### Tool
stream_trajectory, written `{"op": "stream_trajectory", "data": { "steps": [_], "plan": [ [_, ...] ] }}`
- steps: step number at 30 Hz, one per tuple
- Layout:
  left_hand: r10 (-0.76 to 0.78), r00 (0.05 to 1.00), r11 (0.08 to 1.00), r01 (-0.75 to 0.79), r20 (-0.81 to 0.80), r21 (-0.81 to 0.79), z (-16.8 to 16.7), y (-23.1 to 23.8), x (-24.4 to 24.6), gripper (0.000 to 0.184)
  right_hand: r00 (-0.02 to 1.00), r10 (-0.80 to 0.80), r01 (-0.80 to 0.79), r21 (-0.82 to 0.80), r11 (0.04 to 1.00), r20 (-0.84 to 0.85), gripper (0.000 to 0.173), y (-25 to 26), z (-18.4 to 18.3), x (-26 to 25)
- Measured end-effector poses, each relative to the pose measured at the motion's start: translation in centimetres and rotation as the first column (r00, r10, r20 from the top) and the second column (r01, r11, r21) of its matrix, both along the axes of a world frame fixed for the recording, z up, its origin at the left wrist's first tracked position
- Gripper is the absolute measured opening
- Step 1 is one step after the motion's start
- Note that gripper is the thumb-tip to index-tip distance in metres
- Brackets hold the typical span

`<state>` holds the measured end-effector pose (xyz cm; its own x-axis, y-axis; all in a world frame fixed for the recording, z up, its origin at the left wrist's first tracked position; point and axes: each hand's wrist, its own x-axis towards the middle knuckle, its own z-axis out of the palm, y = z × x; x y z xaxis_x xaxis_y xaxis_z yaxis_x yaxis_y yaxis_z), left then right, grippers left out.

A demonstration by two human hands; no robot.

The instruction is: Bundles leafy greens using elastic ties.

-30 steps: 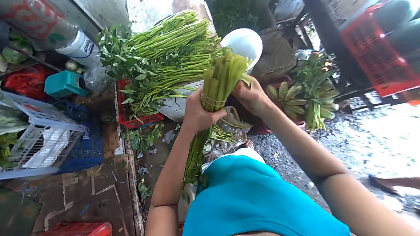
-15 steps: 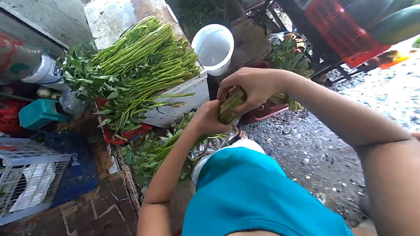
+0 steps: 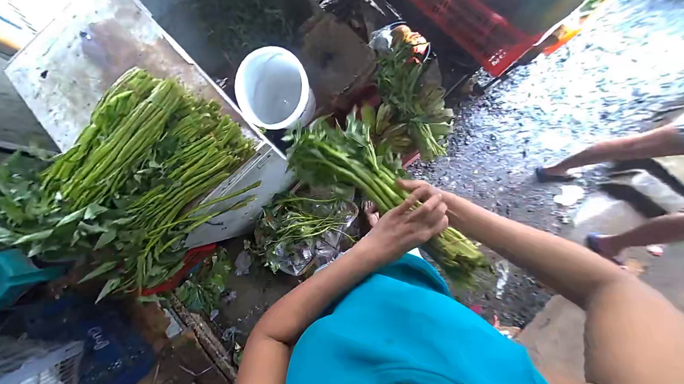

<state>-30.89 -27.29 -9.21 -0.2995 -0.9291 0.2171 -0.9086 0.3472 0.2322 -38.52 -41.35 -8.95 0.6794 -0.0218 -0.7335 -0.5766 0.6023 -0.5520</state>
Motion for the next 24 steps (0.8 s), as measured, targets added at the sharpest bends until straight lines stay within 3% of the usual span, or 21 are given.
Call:
{"op": "stream_trajectory", "data": {
  "steps": [3, 6, 8, 10, 13, 16, 21, 23, 24],
  "plan": [
    [0.076, 0.985, 0.996, -0.067, -0.153, 0.063, -2.6, -1.7, 0.5, 0.064, 0.998, -0.06, 0.06, -0.25, 0.966, 0.005, 0.01, -4.7, -3.5, -0.8],
    [0.261, 0.948, 0.95, -0.22, -0.179, 0.22, -4.8, -2.0, 2.5, 0.058, 0.995, -0.051, 0.086, -0.477, 0.875, 0.086, 0.072, -11.6, -9.3, -0.3],
    [0.393, 0.909, 0.874, -0.321, -0.142, 0.365, -6.4, -1.2, 4.3, 0.053, 0.995, -0.054, 0.094, -0.612, 0.785, 0.083, 0.087, -16.3, -12.6, 0.3],
    [0.529, 0.843, 0.749, -0.407, -0.101, 0.524, -8.2, 0.5, 5.8, 0.051, 0.998, -0.061, 0.058, -0.728, 0.683, 0.022, 0.096, -20.5, -15.6, 1.3],
    [0.679, 0.732, 0.451, -0.485, 0.065, 0.749, -9.4, 3.5, 6.7, 0.052, 0.939, -0.101, -0.239, -0.836, 0.494, -0.328, 0.111, -25.5, -21.1, 2.9],
    [0.775, 0.606, 0.21, -0.515, 0.18, 0.831, -10.1, 6.9, 6.1, 0.054, 0.823, -0.163, -0.438, -0.792, 0.426, -0.544, 0.089, -26.6, -25.0, 4.8],
    [0.906, 0.329, -0.07, -0.506, 0.267, 0.86, -9.8, 11.7, 3.3, 0.045, 0.718, -0.173, -0.545, -0.698, 0.465, -0.675, 0.095, -26.4, -25.2, 6.8],
    [0.93, 0.242, -0.143, -0.456, 0.277, 0.878, -9.8, 12.8, 2.0, 0.044, 0.739, -0.18, -0.55, -0.735, 0.396, -0.65, 0.103, -26.4, -23.2, 8.3],
    [0.94, 0.201, -0.169, -0.426, 0.275, 0.889, -9.8, 13.1, 1.4, 0.045, 0.789, -0.17, -0.527, -0.793, 0.305, -0.59, 0.101, -25.9, -21.8, 10.0]
  ]
}}
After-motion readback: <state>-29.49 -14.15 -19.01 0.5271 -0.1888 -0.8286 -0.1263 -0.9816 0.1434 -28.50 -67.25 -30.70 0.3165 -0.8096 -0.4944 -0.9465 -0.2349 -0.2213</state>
